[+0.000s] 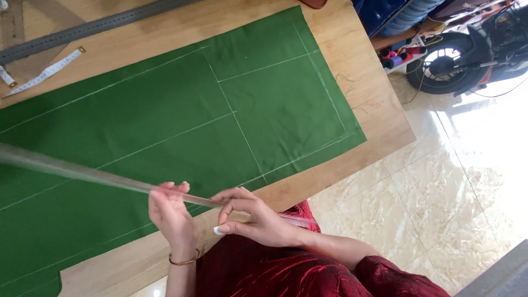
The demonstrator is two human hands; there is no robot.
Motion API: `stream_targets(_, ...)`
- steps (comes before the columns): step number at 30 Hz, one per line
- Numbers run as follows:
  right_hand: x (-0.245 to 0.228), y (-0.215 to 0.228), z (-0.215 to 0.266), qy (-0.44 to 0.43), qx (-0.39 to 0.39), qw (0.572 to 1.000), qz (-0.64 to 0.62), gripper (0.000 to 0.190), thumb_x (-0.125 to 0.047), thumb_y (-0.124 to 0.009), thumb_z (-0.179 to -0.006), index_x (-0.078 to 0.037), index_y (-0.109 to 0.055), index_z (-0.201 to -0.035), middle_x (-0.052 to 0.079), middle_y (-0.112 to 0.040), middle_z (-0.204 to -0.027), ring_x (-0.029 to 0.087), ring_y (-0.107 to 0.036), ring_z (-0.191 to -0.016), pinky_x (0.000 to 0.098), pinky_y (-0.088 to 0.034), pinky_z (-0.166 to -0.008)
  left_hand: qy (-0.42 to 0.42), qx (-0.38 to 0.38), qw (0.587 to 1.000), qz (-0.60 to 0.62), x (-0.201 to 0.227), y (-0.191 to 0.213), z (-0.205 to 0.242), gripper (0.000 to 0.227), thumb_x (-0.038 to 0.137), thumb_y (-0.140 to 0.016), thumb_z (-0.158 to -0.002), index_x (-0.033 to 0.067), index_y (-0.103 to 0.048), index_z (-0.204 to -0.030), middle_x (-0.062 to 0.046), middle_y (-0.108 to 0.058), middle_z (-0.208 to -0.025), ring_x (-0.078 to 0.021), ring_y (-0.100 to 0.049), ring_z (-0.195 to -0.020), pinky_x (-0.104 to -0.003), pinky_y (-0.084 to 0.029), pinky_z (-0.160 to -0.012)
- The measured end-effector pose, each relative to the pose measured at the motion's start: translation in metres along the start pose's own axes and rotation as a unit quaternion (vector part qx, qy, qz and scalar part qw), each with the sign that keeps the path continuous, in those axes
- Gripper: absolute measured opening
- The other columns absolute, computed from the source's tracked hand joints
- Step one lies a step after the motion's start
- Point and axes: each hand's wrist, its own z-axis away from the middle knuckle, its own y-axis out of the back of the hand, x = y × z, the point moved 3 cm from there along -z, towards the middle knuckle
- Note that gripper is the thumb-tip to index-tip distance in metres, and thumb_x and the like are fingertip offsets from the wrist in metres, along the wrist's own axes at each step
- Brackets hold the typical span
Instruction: The person marks a green fabric with chalk using a ruler and a curved template, then cuts the fabric along the marked lines with scissors.
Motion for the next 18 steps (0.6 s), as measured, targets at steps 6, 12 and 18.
stream_targets(6, 0.007, 0.013, -0.006, 0.028, 0.078, 0.996, -0.030, 0.011, -0.028, -0.075, -0.092, -0.018, -0.070, -0.095, 0.001, -0.058, -0.107, 0.016, -0.058, -0.106, 0.0311, -0.048, -0.099, 0.101, 0.134, 0.974, 0.154, 0.068, 0.047, -0.097, 0.036, 0.058, -0.041, -0.095, 0.0239, -0.052, -0.092, 0.005, -0.054, -0.087, -0.0139, -0.063, -0.088, -0.041, -0.057, -0.104)
stream_targets(12, 0.030, 0.022, -0.007, -0.038, 0.073, 0.985, -0.151, 0.012, -0.012, -0.071, -0.097, -0.001, -0.067, -0.095, 0.011, -0.073, -0.071, 0.014, -0.071, -0.064, 0.0247, -0.063, -0.062, 0.063, -0.017, 0.981, -0.181, 0.068, 0.155, -0.190, 0.016, 0.033, -0.039, -0.122, 0.0271, -0.054, -0.120, 0.014, -0.050, -0.079, -0.0020, -0.054, -0.080, -0.019, -0.047, -0.075)
stream_targets(18, 0.073, 0.031, -0.012, -0.031, 0.117, 0.981, -0.151, 0.010, -0.014, -0.071, -0.095, -0.004, -0.070, -0.093, 0.009, -0.077, -0.088, 0.015, -0.073, -0.084, 0.0274, -0.059, -0.080, -0.202, -0.020, 0.759, -0.619, 0.006, 0.060, -0.188, 0.036, 0.053, -0.078, -0.109, 0.0228, -0.077, -0.090, 0.001, -0.070, -0.081, -0.0295, -0.062, -0.079, -0.044, -0.033, -0.078)
